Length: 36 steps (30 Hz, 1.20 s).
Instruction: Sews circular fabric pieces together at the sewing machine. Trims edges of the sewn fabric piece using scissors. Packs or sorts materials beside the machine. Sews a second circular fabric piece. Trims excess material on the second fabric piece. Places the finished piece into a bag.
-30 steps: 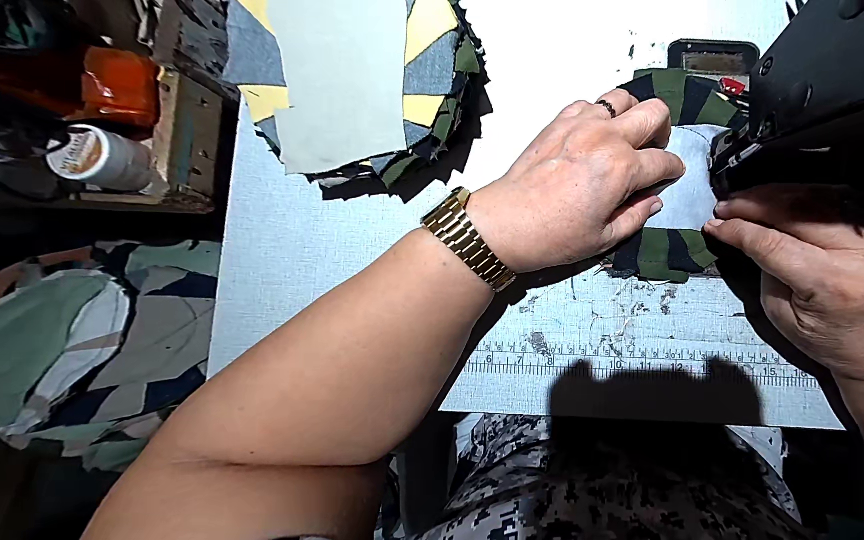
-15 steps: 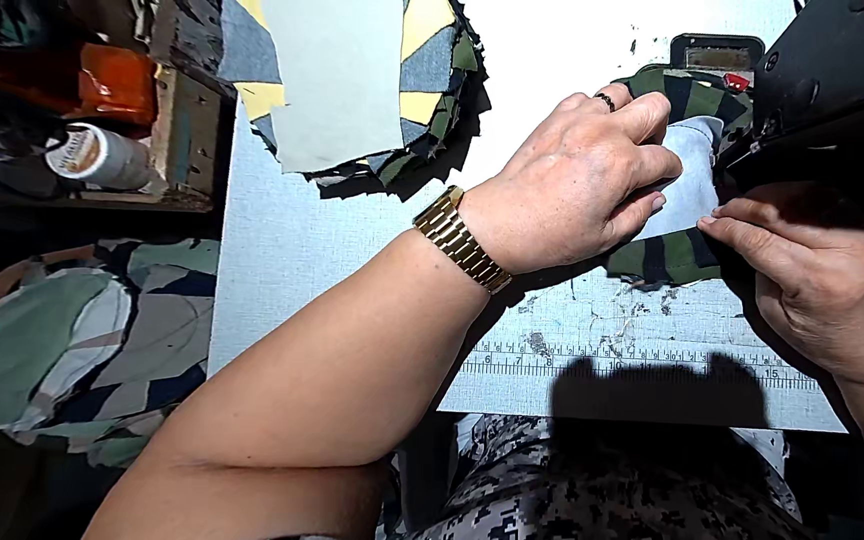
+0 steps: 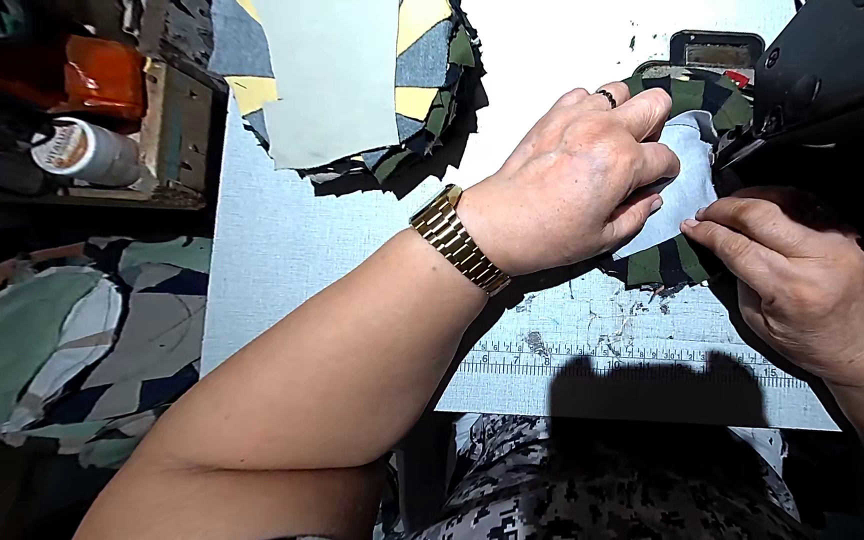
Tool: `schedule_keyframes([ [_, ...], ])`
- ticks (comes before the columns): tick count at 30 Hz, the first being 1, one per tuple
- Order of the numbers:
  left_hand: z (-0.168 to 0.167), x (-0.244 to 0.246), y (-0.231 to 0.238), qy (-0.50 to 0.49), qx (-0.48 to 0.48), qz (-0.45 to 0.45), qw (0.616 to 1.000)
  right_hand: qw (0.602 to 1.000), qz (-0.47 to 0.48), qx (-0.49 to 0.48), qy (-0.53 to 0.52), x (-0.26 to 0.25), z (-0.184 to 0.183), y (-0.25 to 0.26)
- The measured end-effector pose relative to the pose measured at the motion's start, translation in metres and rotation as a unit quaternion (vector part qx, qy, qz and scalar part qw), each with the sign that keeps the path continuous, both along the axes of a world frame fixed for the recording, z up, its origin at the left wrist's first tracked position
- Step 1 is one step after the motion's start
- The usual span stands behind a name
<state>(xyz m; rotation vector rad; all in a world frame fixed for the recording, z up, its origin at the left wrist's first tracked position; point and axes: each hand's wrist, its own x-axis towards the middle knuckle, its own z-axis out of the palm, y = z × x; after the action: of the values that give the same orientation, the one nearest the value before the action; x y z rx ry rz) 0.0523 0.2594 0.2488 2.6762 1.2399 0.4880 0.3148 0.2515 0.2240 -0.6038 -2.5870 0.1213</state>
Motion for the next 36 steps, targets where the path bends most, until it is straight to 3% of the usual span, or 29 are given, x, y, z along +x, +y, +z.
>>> schedule_keyframes([
  [8, -0.001, 0.002, -0.003, 0.007, 0.027, 0.0, 1.0, 0.999, -0.032, -0.005, 0.031, 0.009, -0.002, 0.004],
  [12, -0.005, 0.005, -0.002, -0.005, 0.057, -0.01, 0.998, 0.999, -0.002, 0.008, 0.044, 0.006, -0.002, 0.001],
  [17, -0.016, 0.005, 0.002, -0.022, 0.02, -0.06, 0.998, 0.999, 0.028, -0.01, 0.023, 0.002, -0.001, 0.001],
  [27, -0.011, 0.005, 0.001, 0.001, 0.007, -0.014, 1.0, 0.999, -0.023, -0.015, 0.023, 0.011, -0.002, 0.004],
  [36, -0.011, 0.005, 0.002, 0.01, 0.007, -0.006, 1.0, 1.0, 0.015, -0.013, 0.021, 0.004, -0.002, 0.001],
])
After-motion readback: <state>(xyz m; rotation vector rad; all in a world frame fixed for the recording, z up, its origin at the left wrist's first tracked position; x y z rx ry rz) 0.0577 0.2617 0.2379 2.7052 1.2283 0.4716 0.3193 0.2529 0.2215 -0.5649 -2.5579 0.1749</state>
